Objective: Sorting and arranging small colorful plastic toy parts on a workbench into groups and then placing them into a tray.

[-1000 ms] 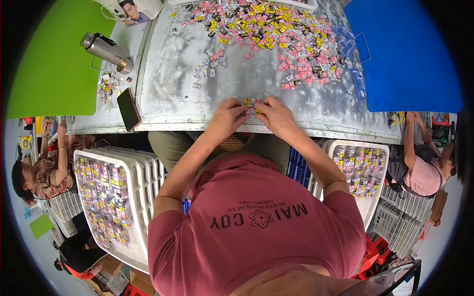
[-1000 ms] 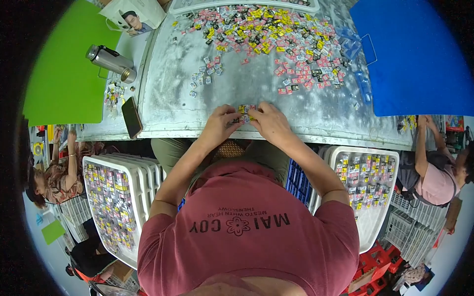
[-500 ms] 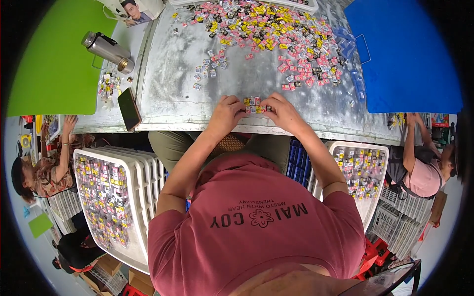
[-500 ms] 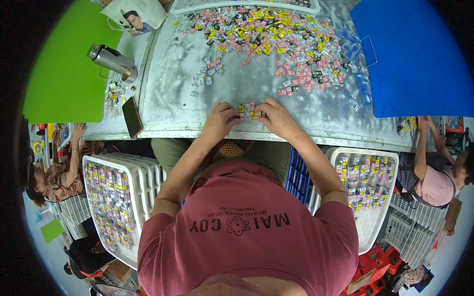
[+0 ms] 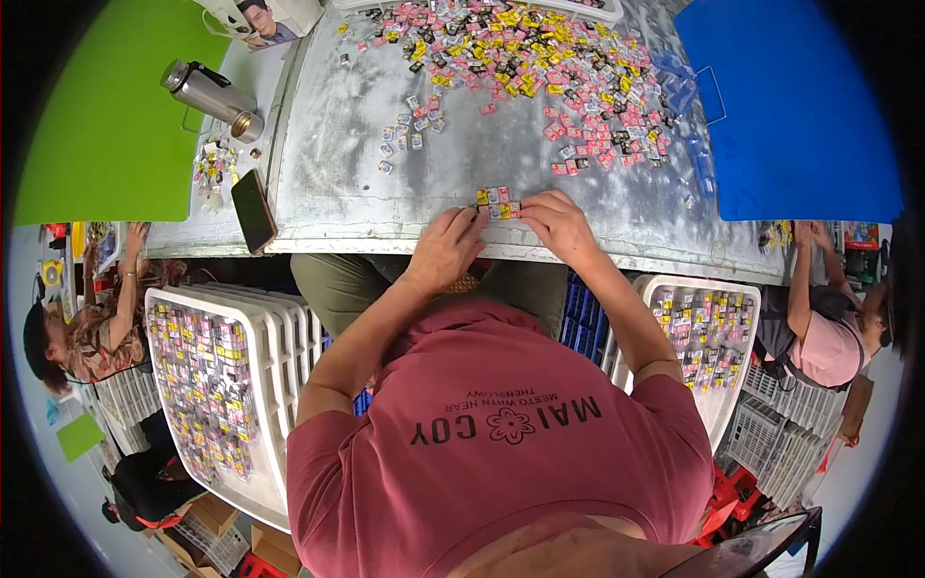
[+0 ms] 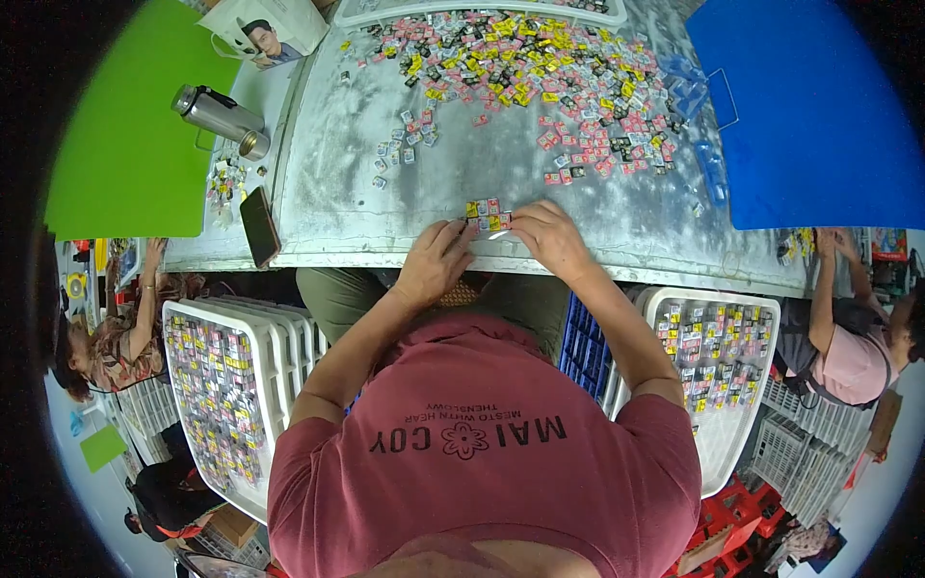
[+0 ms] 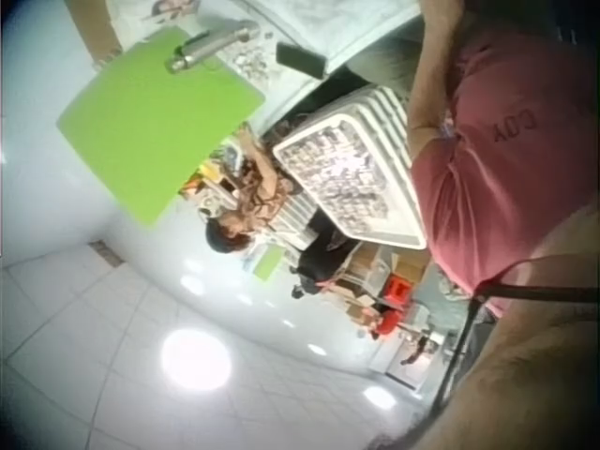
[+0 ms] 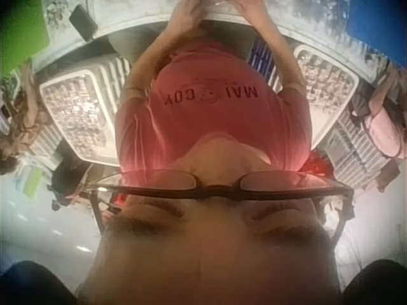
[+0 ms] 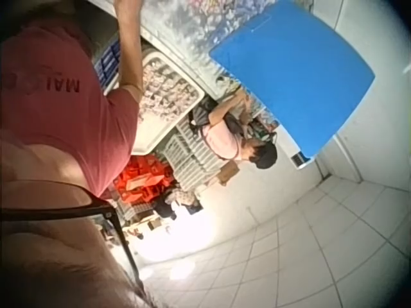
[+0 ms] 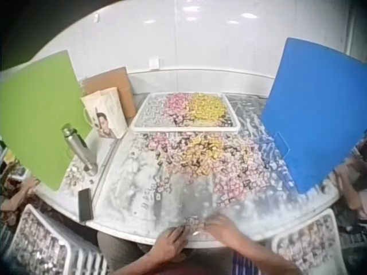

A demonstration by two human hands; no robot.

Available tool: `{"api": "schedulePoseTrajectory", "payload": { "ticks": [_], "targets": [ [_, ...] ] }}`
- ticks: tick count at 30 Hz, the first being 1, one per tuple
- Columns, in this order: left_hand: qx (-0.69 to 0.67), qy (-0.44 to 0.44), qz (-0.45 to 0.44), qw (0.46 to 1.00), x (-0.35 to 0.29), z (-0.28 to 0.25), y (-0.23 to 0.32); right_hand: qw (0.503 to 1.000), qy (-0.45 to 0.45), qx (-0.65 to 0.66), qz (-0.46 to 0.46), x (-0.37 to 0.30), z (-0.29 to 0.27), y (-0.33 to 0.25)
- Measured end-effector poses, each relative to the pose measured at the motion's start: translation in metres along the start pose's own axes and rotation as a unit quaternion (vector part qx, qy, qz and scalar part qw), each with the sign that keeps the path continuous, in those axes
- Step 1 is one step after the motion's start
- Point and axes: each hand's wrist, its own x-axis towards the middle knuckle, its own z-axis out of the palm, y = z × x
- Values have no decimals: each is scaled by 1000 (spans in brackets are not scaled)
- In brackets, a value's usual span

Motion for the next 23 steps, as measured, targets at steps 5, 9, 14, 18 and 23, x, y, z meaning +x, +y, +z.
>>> {"api": "schedulePoseTrajectory", "payload": {
  "ticks": [5, 9, 14, 18, 23],
  "targets": [
    [32, -11, -24, 999, -5, 1, 6, 997, 38, -48, -50, -10, 2, -7],
    [54, -29, -23, 998, -9, 4, 5, 997, 24, -55, -42, -14, 1, -10],
    [86, -85, -21, 992, -5, 3, 9, 997, -7, -74, -38, -16, 2, -13],
    [82, -138, -38, 986, -3, 7, 9, 995, -23, -86, -35, -18, 1, -15],
    [71, -124, -68, 987, -9, -10, 2, 996, -28, -82, -37, -17, 12, -9]
  ]
}}
